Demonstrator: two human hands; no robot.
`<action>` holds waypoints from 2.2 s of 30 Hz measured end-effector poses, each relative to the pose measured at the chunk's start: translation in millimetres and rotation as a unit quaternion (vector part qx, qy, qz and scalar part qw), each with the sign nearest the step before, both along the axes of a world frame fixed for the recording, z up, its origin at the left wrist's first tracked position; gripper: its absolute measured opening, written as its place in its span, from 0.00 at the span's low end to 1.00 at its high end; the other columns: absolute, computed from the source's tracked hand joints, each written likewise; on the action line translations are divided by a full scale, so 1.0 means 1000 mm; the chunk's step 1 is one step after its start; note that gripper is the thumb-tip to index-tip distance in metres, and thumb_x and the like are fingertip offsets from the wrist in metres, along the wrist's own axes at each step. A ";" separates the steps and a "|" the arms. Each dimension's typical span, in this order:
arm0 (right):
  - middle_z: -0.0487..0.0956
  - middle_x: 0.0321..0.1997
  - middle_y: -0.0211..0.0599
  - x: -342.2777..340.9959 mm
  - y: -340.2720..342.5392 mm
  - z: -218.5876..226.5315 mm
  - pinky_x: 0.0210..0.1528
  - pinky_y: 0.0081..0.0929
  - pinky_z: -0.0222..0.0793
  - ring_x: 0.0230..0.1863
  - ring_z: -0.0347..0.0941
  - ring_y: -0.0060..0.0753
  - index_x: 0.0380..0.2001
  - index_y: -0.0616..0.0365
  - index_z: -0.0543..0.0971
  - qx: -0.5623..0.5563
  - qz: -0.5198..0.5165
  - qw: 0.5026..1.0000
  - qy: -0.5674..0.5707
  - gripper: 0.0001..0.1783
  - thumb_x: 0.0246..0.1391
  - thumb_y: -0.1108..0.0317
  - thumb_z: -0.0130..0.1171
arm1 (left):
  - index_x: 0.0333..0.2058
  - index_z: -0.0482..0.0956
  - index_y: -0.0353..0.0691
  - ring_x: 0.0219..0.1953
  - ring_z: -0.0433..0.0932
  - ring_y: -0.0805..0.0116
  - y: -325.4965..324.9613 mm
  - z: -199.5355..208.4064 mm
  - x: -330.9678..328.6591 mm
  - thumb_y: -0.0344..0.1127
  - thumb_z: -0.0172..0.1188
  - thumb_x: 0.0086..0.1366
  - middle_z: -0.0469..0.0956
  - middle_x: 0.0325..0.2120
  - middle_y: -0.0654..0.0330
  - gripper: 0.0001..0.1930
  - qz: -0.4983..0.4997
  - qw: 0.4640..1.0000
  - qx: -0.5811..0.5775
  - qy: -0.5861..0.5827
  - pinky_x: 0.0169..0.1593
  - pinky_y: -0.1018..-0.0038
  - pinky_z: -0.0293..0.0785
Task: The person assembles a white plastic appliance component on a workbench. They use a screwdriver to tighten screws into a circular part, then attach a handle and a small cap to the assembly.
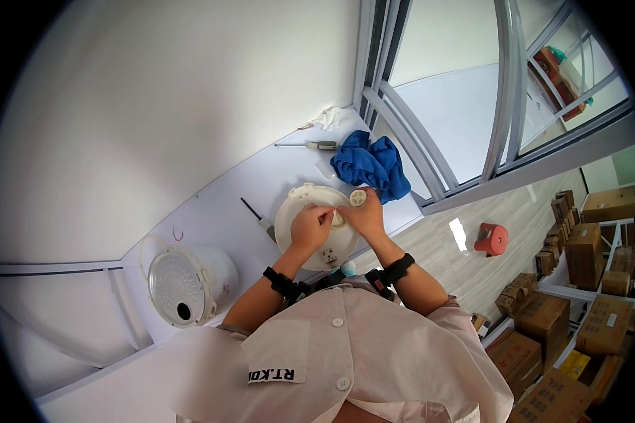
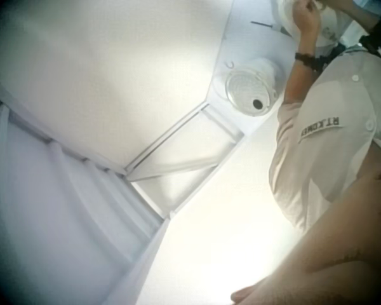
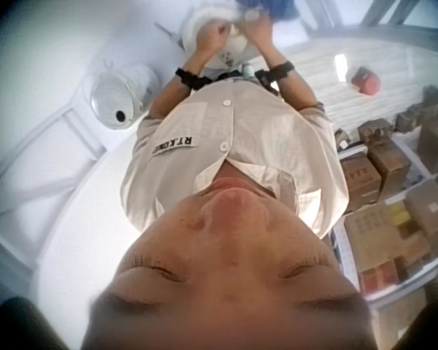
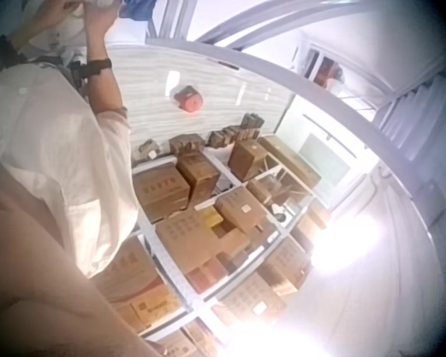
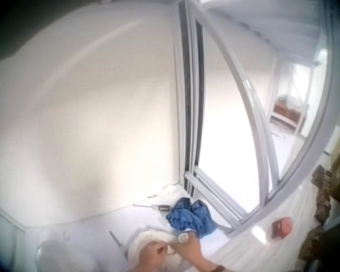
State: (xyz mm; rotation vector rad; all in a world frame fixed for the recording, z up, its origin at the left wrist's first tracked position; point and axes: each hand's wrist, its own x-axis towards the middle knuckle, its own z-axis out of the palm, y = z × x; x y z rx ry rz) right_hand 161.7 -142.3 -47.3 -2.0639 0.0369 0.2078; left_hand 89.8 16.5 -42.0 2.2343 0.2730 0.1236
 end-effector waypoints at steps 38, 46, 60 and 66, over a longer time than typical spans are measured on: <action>0.81 0.49 0.52 -0.025 -0.019 0.013 0.51 0.44 0.78 0.50 0.82 0.58 0.58 0.54 0.65 0.000 0.120 0.991 -0.054 0.48 0.35 0.67 0.84 | 0.56 0.86 0.44 0.27 0.79 0.70 0.008 0.004 -0.015 0.31 0.72 0.60 0.79 0.39 0.60 0.23 -0.095 0.995 -0.002 -0.023 0.35 0.72 0.77; 0.82 0.51 0.54 -0.014 -0.024 0.007 0.51 0.47 0.78 0.53 0.81 0.62 0.60 0.52 0.63 0.024 0.151 0.988 -0.025 0.49 0.37 0.70 0.83 | 0.58 0.84 0.40 0.29 0.78 0.71 0.019 -0.001 -0.015 0.27 0.71 0.61 0.79 0.41 0.59 0.24 -0.114 0.992 -0.057 -0.009 0.37 0.74 0.77; 0.84 0.47 0.51 -0.002 -0.024 -0.012 0.51 0.45 0.78 0.50 0.83 0.59 0.56 0.54 0.69 0.045 0.121 0.991 -0.033 0.37 0.42 0.70 0.76 | 0.54 0.86 0.39 0.33 0.79 0.70 0.018 -0.007 -0.015 0.24 0.65 0.67 0.78 0.39 0.59 0.18 -0.094 0.993 -0.059 -0.047 0.39 0.75 0.76; 0.85 0.44 0.51 0.002 -0.017 0.000 0.49 0.44 0.78 0.48 0.83 0.59 0.52 0.56 0.74 -0.029 0.092 0.995 -0.021 0.31 0.45 0.63 0.75 | 0.54 0.87 0.40 0.31 0.78 0.72 0.018 -0.013 -0.018 0.29 0.70 0.64 0.78 0.38 0.60 0.19 -0.098 0.992 -0.066 -0.047 0.38 0.74 0.77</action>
